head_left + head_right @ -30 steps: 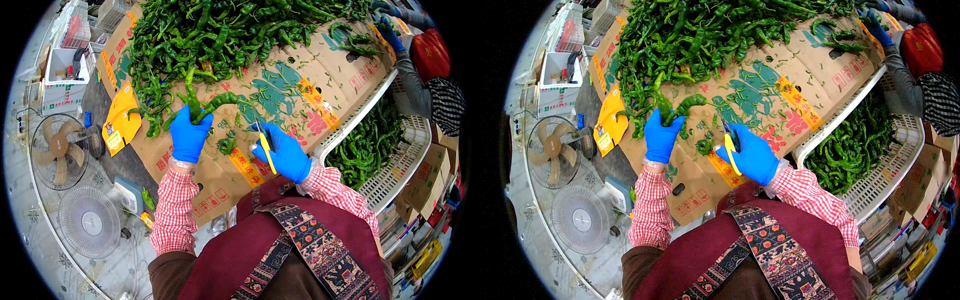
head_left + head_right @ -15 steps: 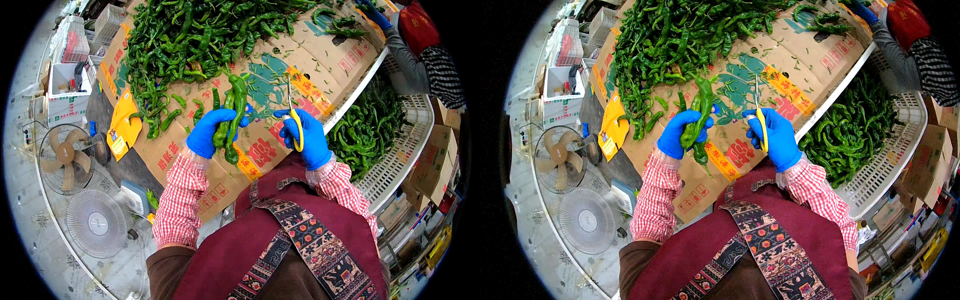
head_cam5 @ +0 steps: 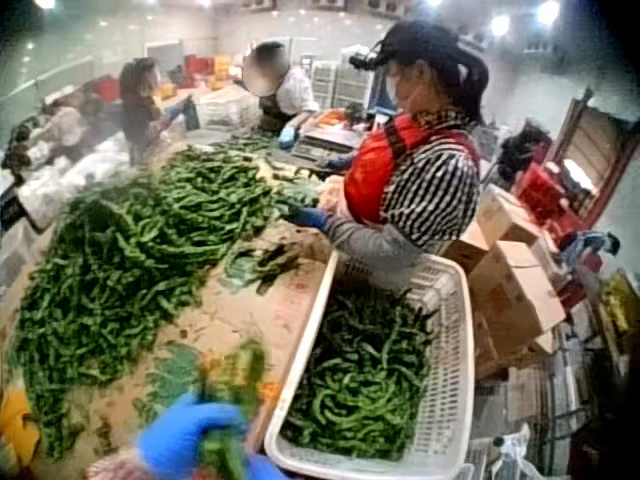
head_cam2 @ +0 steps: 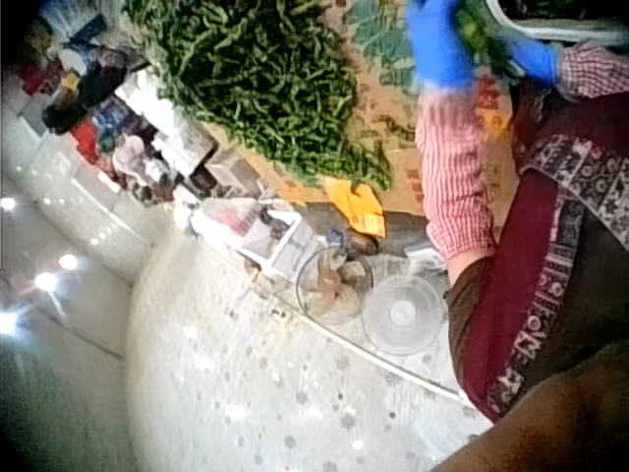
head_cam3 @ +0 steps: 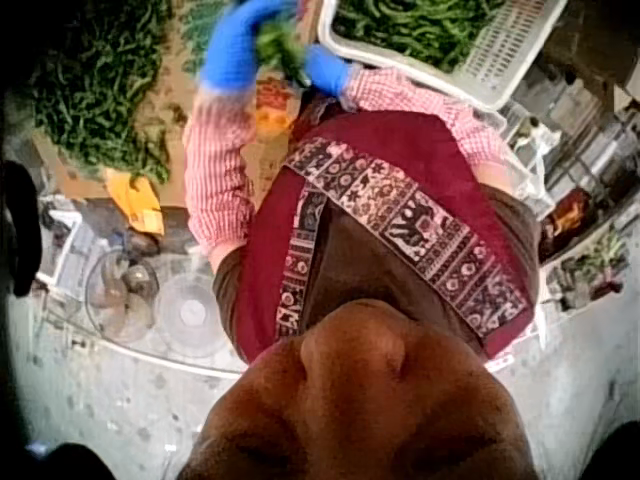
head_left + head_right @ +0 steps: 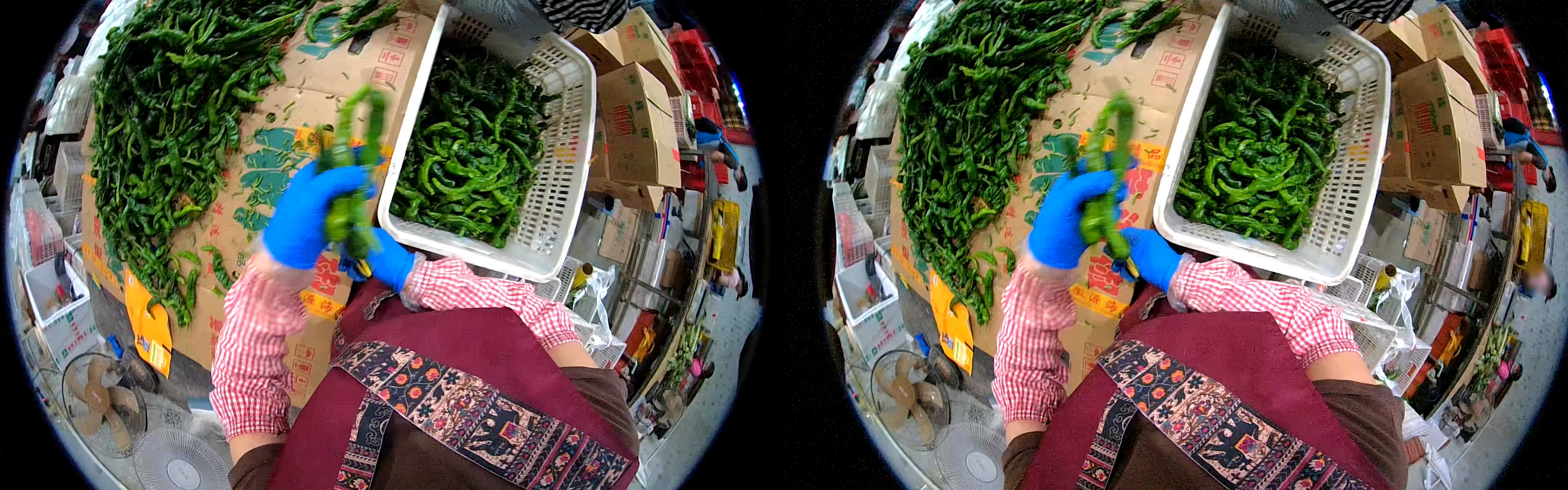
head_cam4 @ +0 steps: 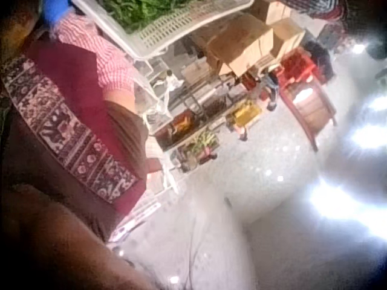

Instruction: The person trims the stems off green chili peppers using yellow-handled scissors and places the trimmed peppers into a white plastic basket. The person works continuously at a table covered with a large pile of peppers.

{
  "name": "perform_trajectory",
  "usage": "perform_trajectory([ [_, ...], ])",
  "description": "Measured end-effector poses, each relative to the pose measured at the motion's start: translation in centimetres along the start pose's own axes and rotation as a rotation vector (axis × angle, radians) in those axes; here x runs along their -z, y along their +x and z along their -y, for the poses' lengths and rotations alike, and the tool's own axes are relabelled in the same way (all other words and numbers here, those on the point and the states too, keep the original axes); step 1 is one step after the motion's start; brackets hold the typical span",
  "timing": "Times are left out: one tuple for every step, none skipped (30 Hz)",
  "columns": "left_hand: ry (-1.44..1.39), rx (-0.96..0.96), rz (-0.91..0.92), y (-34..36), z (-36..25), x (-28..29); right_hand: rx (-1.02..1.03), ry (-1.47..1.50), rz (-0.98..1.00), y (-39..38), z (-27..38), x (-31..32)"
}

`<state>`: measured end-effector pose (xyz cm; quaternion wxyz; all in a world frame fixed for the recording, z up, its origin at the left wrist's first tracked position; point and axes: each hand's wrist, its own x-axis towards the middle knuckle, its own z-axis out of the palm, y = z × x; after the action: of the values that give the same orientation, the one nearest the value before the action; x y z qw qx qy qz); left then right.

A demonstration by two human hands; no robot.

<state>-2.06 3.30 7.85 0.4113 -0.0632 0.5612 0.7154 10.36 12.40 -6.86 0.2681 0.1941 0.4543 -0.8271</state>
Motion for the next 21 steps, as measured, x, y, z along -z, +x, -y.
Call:
perform_trajectory([
  [0.038,-0.095,0.056,2.4,0.8,-0.7,-0.061,-0.012,0.0,0.1,1.1,-1.5],
  [0.224,-0.129,0.172,3.8,0.3,-2.7,-0.126,-0.047,0.094,1.0,0.2,-0.5],
  [0.547,-0.377,0.084,7.7,4.2,-3.1,-0.119,-0.068,0.097,1.2,-0.2,-0.8],
  [0.678,-0.454,0.02,7.7,4.4,-6.1,-0.103,-0.082,0.066,1.2,-0.3,-0.4],
  [0.7,-0.459,0.16,10.6,7.1,-7.3,-0.094,-0.089,0.05,1.2,-0.5,-0.2],
  [0.881,-0.398,0.243,10.6,6.8,-9.1,-0.082,-0.089,0.012,0.9,-0.3,0.1],
  [0.955,-0.404,0.274,11.3,8.0,-10.0,-0.086,-0.087,0.0,0.9,-0.4,0.1],
  [0.977,-0.372,0.317,11.8,9.1,-10.2,-0.089,-0.091,-0.006,1.0,-0.4,-0.1],
  [0.99,-0.347,0.358,11.4,9.6,-9.7,-0.094,-0.103,0.003,1.0,-0.6,-0.4],
  [1.024,-0.429,0.333,10.4,9.5,-9.0,-0.094,-0.106,-0.003,1.0,-0.8,-0.3],
  [1.06,-0.511,0.311,9.6,9.1,-8.2,-0.094,-0.107,-0.003,1.2,-1.0,-0.1],
  [1.071,-0.556,0.29,9.2,8.1,-6.5,-0.09,-0.108,0.001,1.4,-1.3,0.2],
  [1.036,-0.608,0.222,9.0,7.2,-4.4,-0.083,-0.103,0.008,1.8,-1.9,0.7],
  [0.999,-0.699,0.095,9.2,6.4,-2.0,-0.072,-0.106,0.005,2.1,-1.8,0.7],
  [0.884,-0.62,0.006,7.9,4.0,0.9,-0.07,-0.121,-0.003,1.9,-0.7,0.1],
  [0.98,-0.697,-0.229,7.8,3.8,4.5,-0.106,-0.17,0.037,1.3,1.3,-1.5],
  [0.852,-0.555,-0.338,6.7,2.0,8.1,-0.134,-0.228,0.042,1.5,2.3,-2.2],
  [0.964,-0.591,-0.54,6.0,2.0,12.5,-0.152,-0.218,0.04,1.6,2.7,-2.8],
  [0.867,-0.463,-0.667,4.3,0.7,15.6,-0.158,-0.209,0.013,1.8,2.9,-2.7],
  [0.938,-0.502,-0.837,3.2,1.8,20.7,-0.144,-0.224,0.038,1.9,3.3,-3.0],
  [0.963,-0.457,-0.98,0.8,1.2,23.6,-0.152,-0.243,0.029,2.1,4.0,-3.3],
])
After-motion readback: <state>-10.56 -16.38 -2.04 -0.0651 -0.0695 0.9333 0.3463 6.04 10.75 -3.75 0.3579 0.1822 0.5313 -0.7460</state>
